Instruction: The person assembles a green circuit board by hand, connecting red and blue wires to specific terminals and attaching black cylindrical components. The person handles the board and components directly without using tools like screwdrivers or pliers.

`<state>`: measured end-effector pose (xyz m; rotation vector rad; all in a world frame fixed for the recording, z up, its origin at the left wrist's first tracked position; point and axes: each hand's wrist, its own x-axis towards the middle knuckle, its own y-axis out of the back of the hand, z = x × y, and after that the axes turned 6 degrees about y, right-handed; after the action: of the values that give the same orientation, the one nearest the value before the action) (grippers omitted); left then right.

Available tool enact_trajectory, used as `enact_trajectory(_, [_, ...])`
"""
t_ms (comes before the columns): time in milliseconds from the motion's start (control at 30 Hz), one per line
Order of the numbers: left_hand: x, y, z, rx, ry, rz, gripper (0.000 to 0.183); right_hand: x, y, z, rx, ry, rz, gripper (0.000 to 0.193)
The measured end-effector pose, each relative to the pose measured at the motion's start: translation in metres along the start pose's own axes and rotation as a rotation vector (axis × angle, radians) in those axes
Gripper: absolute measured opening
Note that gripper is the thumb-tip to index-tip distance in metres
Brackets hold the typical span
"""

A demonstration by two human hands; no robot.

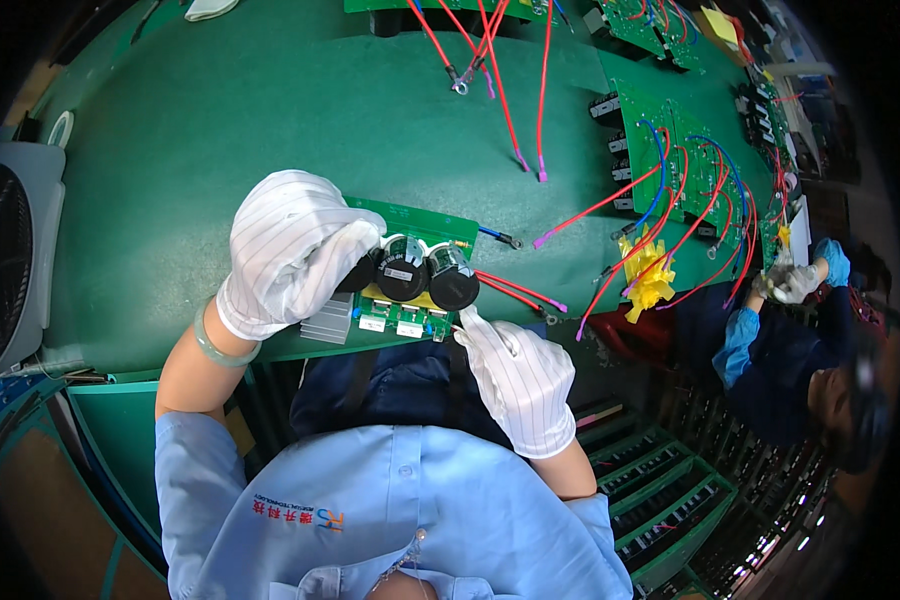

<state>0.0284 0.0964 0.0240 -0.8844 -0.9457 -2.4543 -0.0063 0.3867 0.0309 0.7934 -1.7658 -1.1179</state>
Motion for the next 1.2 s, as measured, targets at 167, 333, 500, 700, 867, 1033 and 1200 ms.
enact_trajectory(167, [-0.001,0.000,0.001,0.005,-0.001,-0.003,0.006,0.001,-0.005,0.001,0.030,0.023,0.025,0.038])
enact_trajectory(333, [0.000,0.000,0.003,0.016,-0.021,-0.002,0.005,-0.001,-0.003,0.000,0.001,0.015,0.007,0.040])
enact_trajectory(500, [-0.001,0.001,0.004,0.023,-0.011,-0.012,0.005,-0.003,-0.004,0.001,-0.015,0.026,-0.006,0.041])
enact_trajectory(700, [-0.002,0.001,0.005,0.020,-0.018,-0.005,0.006,-0.004,-0.007,0.004,0.005,0.060,0.009,0.040])
enact_trajectory(867, [-0.004,0.001,0.006,0.011,-0.032,-0.006,0.008,0.000,-0.003,0.009,0.036,0.097,-0.040,0.040])
enact_trajectory(1033, [-0.001,0.002,0.011,0.013,-0.046,-0.014,0.010,-0.002,-0.006,0.019,0.042,0.177,-0.046,0.040])
enact_trajectory(1200, [-0.001,0.002,0.012,0.012,-0.075,-0.010,0.012,-0.001,-0.008,0.021,0.058,0.191,-0.032,0.037])
